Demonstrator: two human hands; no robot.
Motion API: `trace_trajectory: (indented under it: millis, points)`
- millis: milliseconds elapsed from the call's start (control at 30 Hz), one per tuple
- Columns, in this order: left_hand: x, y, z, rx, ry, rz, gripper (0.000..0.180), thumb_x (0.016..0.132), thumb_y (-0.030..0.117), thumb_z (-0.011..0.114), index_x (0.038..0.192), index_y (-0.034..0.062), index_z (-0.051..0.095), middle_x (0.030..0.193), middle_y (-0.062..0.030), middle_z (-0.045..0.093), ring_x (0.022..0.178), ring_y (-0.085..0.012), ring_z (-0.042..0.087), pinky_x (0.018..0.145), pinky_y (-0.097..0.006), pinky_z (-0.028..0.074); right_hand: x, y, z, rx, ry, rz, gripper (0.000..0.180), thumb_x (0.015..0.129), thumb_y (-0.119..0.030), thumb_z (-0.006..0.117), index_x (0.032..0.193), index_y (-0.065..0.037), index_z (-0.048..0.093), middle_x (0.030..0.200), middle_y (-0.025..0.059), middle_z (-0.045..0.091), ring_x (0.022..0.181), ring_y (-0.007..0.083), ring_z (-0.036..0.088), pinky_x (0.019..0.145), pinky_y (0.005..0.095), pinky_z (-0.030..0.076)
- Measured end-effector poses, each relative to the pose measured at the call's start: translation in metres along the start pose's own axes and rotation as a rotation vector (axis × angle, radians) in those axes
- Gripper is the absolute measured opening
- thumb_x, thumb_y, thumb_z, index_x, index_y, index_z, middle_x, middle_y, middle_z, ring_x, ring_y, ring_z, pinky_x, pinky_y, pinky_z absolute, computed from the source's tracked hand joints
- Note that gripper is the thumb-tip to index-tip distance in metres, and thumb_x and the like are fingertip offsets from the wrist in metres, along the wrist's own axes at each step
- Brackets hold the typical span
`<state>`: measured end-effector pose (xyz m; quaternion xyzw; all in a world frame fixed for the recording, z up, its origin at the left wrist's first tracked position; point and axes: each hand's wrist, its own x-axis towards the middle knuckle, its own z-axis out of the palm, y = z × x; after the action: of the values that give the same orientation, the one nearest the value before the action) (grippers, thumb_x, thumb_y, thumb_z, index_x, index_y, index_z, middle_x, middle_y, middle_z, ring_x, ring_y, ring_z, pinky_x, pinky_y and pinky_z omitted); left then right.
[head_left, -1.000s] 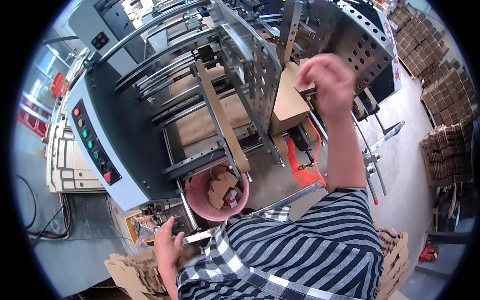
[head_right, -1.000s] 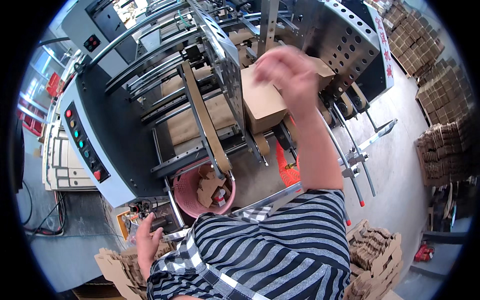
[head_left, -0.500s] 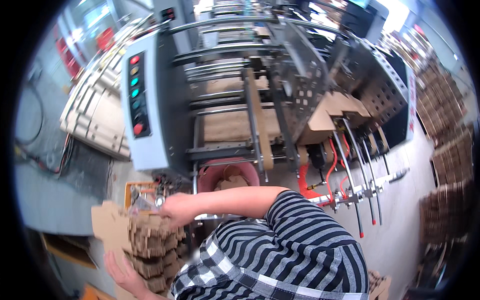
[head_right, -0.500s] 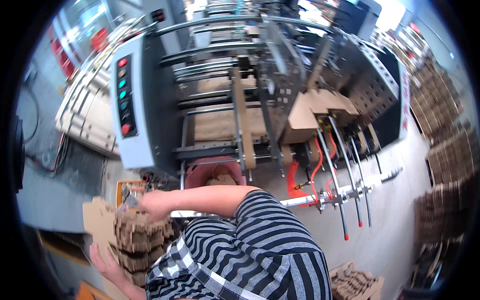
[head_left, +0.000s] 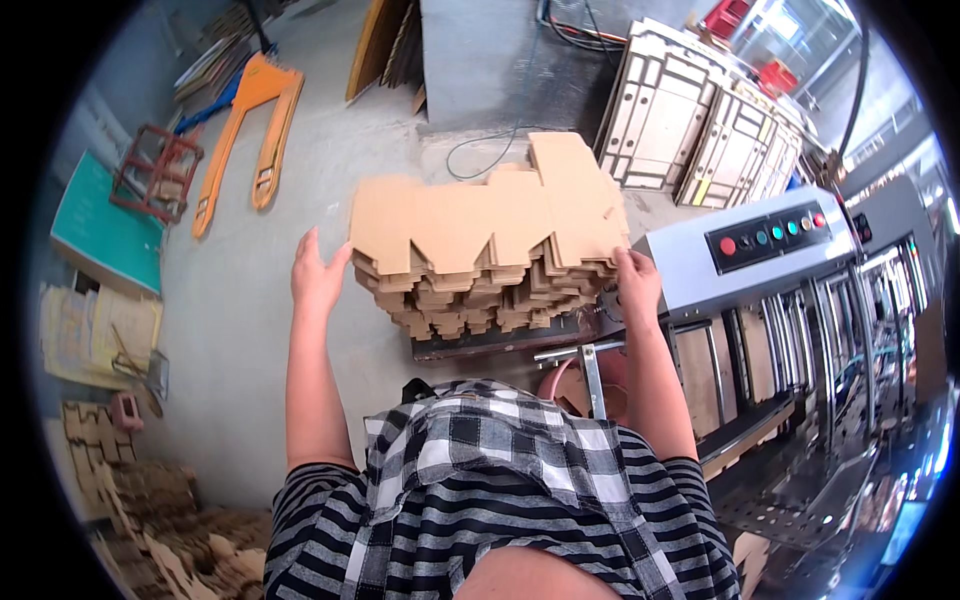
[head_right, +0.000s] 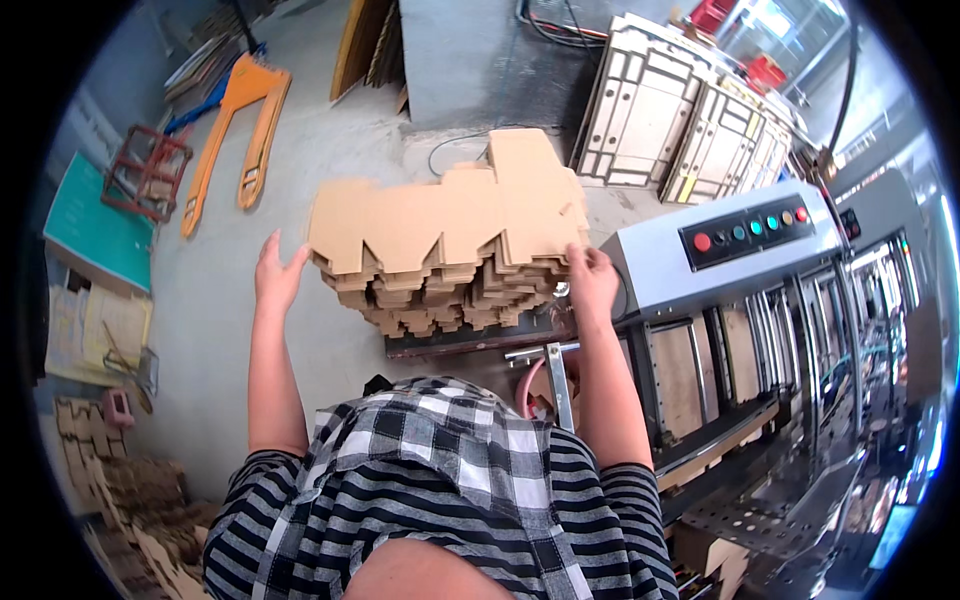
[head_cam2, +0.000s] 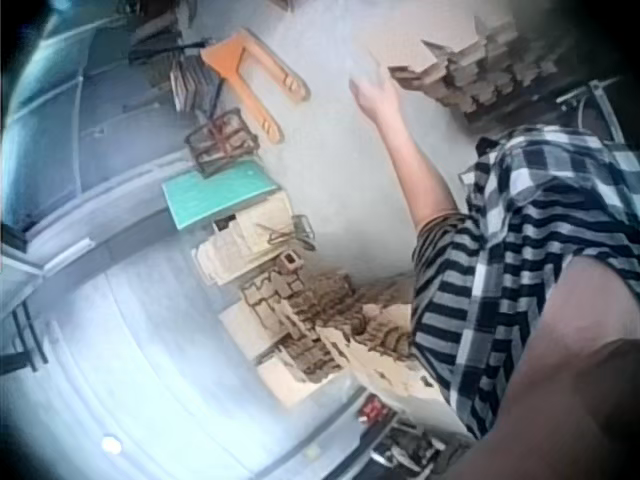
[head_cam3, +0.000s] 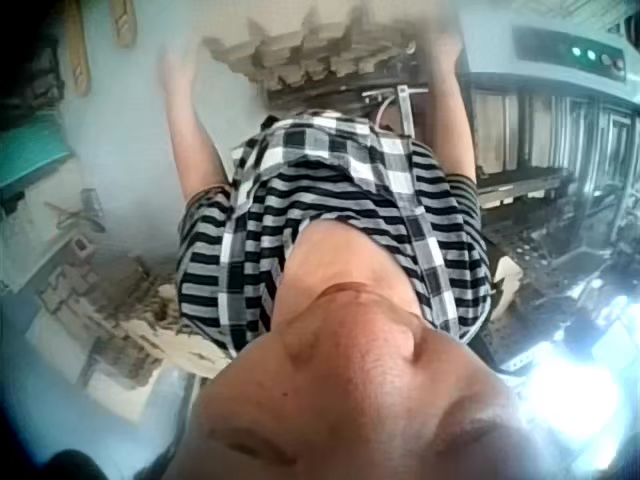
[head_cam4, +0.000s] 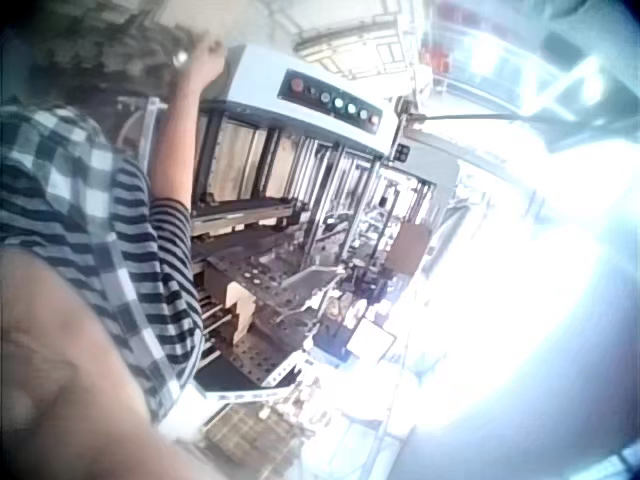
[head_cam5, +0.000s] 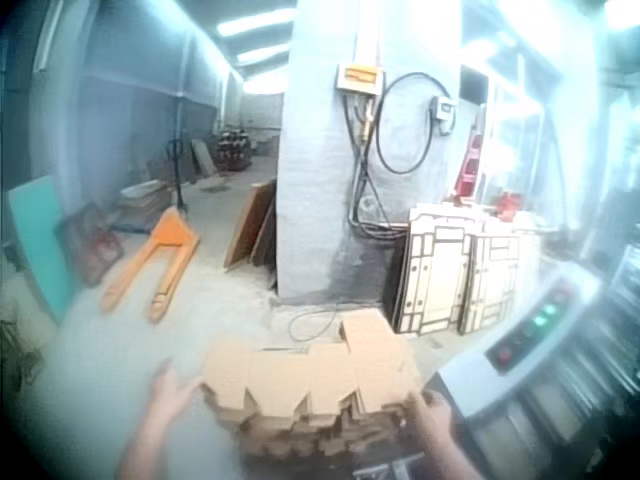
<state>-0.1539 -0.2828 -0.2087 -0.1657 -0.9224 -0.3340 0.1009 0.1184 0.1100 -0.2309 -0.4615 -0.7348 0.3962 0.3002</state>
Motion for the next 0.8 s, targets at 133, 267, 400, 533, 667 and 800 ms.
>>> trace_trajectory:
  millis: [133, 267, 400, 533, 667, 800]
  points:
    - [0.006, -0.002, 0.012, -0.21, -0.123, -0.026, 0.064, 0.083, 0.034, 0.064, 0.131, -0.0038, 0.045, 0.129, -0.024, 0.051, 0.122, -0.0349, 0.048, 0.102, -0.04, 0.038, 0.007, -0.059, -0.012, -0.046, 0.028, 0.107, 0.053, 0.081, -0.039, 0.067, 0.1, 0.01, 0.063, 0.087, 0.0169, 0.068, 0.084, 0.0206, 0.064, 0.077, 0.0317, 0.05]
    - [0.015, 0.037, 0.02, -0.379, -0.225, 0.016, 0.062, 0.084, 0.032, 0.064, 0.129, -0.0054, 0.045, 0.124, -0.0243, 0.055, 0.116, -0.035, 0.053, 0.098, -0.039, 0.042, 0.08, -0.018, -0.011, -0.029, 0.063, -0.025, 0.05, 0.079, -0.038, 0.069, 0.094, 0.009, 0.066, 0.077, 0.013, 0.066, 0.068, 0.0183, 0.062, 0.065, 0.0323, 0.049]
    - [0.014, 0.036, 0.032, -0.324, -0.127, 0.015, 0.061, 0.084, 0.03, 0.064, 0.129, -0.0055, 0.044, 0.12, -0.0244, 0.057, 0.113, -0.0354, 0.055, 0.096, -0.04, 0.043, 0.1, -0.05, 0.006, -0.016, -0.131, 0.174, 0.044, 0.08, -0.038, 0.07, 0.088, 0.006, 0.066, 0.074, 0.0079, 0.061, 0.061, 0.0149, 0.054, 0.051, 0.0306, 0.041]
    - [0.013, 0.031, 0.038, -0.264, -0.207, -0.001, 0.068, 0.085, 0.03, 0.061, 0.137, -0.0055, 0.035, 0.133, -0.0258, 0.046, 0.124, -0.036, 0.046, 0.104, -0.04, 0.037, 0.122, -0.043, 0.012, -0.248, -0.213, 0.205, 0.05, 0.074, -0.039, 0.073, 0.088, 0.009, 0.067, 0.078, 0.0148, 0.067, 0.063, 0.0213, 0.062, 0.057, 0.0348, 0.048]
    - [0.006, 0.033, 0.04, -0.236, -0.121, -0.001, 0.064, 0.085, 0.024, 0.061, 0.137, -0.0034, 0.036, 0.13, -0.0243, 0.05, 0.12, -0.0348, 0.05, 0.101, -0.039, 0.039, 0.115, -0.062, 0.015, -0.308, -0.261, 0.253, 0.052, 0.072, -0.038, 0.074, 0.089, 0.01, 0.067, 0.078, 0.0157, 0.066, 0.065, 0.0227, 0.063, 0.059, 0.036, 0.049]
    - [0.001, 0.032, 0.039, -0.274, -0.12, 0.013, 0.064, 0.087, 0.025, 0.06, 0.138, -0.0046, 0.034, 0.134, -0.0252, 0.046, 0.124, -0.0361, 0.046, 0.103, -0.039, 0.037, 0.101, -0.09, 0.016, -0.328, -0.214, 0.252, 0.044, 0.072, -0.033, 0.077, 0.086, 0.008, 0.066, 0.075, 0.0123, 0.062, 0.064, 0.0205, 0.058, 0.054, 0.0363, 0.045]
